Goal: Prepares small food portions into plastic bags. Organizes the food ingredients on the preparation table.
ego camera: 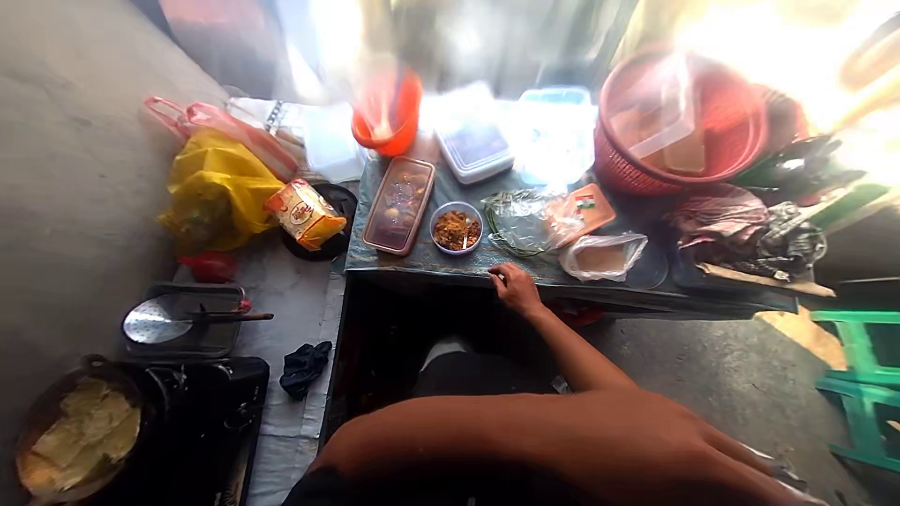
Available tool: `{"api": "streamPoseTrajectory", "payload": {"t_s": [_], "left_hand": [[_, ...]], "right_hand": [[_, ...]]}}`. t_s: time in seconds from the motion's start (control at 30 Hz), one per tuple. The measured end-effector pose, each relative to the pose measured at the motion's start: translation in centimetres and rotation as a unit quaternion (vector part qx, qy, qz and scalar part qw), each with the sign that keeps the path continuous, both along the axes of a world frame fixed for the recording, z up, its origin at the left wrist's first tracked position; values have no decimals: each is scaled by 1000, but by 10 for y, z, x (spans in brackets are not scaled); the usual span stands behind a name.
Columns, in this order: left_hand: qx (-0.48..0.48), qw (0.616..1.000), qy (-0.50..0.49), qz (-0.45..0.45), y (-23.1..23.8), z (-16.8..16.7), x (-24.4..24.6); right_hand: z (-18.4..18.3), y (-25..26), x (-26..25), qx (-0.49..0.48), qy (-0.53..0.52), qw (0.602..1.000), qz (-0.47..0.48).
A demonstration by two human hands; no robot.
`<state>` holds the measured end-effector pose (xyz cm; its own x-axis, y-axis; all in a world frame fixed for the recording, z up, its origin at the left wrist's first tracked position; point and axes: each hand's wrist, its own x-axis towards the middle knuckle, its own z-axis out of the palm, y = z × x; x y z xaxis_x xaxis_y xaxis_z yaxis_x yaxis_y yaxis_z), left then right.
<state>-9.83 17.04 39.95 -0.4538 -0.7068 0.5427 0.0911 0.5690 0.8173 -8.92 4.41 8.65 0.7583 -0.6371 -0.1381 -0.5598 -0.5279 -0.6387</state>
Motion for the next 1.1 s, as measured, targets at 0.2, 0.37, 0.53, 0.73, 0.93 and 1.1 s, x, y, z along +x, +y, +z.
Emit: {"api": "streamPoseTrajectory", "payload": {"t_s": [0.2,0.37,0.53,0.73,0.93,1.1], "left_hand": [[406,852,-41,329,51,-191,158],[564,685,-36,461,118,-247,231],[578,682,57,444,65,-266,253],[641,601,136,458,-46,-309,250],[618,602,84,498,-53,-308,244],[568,668,186,444,-35,-304,225]], "right_hand": [[17,-22,112,-69,136,988,7],[29,-27,146,-4,228,973,-34],[33,-31,160,5,261,958,-121],[50,-30,165,-81,287,948,-110],[63,-37,112,-67,164,976,-124],[57,-33,34,71,-50,973,-214]]}}
